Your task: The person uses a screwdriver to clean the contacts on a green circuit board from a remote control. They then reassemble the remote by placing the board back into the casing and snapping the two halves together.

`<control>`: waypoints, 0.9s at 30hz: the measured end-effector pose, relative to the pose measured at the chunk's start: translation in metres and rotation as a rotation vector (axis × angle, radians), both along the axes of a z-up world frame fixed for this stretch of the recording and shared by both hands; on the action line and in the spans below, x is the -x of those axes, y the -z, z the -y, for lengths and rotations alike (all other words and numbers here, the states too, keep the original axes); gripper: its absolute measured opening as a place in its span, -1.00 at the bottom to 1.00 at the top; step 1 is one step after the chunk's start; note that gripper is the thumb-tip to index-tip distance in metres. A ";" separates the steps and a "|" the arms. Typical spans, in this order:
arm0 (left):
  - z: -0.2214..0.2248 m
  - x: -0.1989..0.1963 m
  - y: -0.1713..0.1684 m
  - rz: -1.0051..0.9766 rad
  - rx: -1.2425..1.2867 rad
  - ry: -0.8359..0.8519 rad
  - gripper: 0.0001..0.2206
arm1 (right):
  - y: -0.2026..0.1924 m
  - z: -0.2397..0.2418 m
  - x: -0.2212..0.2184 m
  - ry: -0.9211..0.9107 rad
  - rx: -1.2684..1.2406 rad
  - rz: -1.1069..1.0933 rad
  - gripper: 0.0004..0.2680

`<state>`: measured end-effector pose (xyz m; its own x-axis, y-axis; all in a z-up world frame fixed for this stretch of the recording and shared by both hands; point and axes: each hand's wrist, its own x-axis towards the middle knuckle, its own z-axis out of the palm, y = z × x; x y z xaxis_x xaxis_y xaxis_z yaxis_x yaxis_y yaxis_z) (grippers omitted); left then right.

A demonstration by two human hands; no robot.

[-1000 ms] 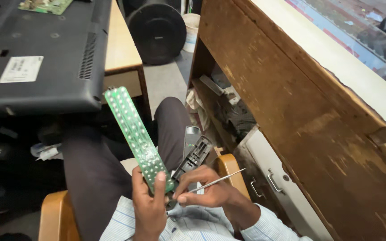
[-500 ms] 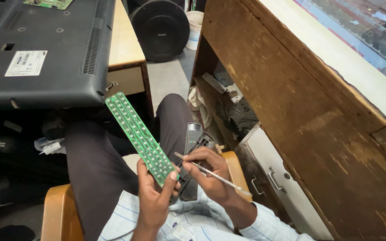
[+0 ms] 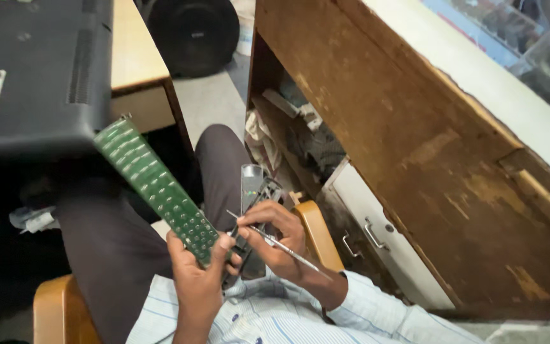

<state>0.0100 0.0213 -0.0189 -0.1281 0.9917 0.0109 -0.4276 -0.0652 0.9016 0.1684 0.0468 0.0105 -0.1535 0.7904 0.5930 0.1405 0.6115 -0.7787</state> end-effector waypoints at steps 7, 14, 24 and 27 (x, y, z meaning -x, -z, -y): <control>0.004 0.002 -0.002 0.033 -0.027 -0.031 -0.74 | 0.003 0.002 -0.001 -0.001 0.081 -0.022 -0.89; 0.002 0.003 -0.004 -0.117 -0.156 -0.099 -0.68 | -0.005 0.003 0.002 -0.093 0.047 -0.010 -0.84; 0.003 0.006 -0.012 0.195 -0.223 0.020 -0.68 | -0.008 0.007 0.009 -0.091 -0.127 0.091 -0.82; 0.005 0.007 -0.016 0.186 -0.255 0.021 -0.66 | -0.012 0.011 0.012 -0.112 -0.253 0.208 -0.81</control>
<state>0.0027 0.0163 -0.0034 -0.1305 0.9626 0.2376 -0.5876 -0.2681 0.7634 0.1566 0.0358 0.0228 -0.3695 0.5934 0.7151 0.2015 0.8024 -0.5617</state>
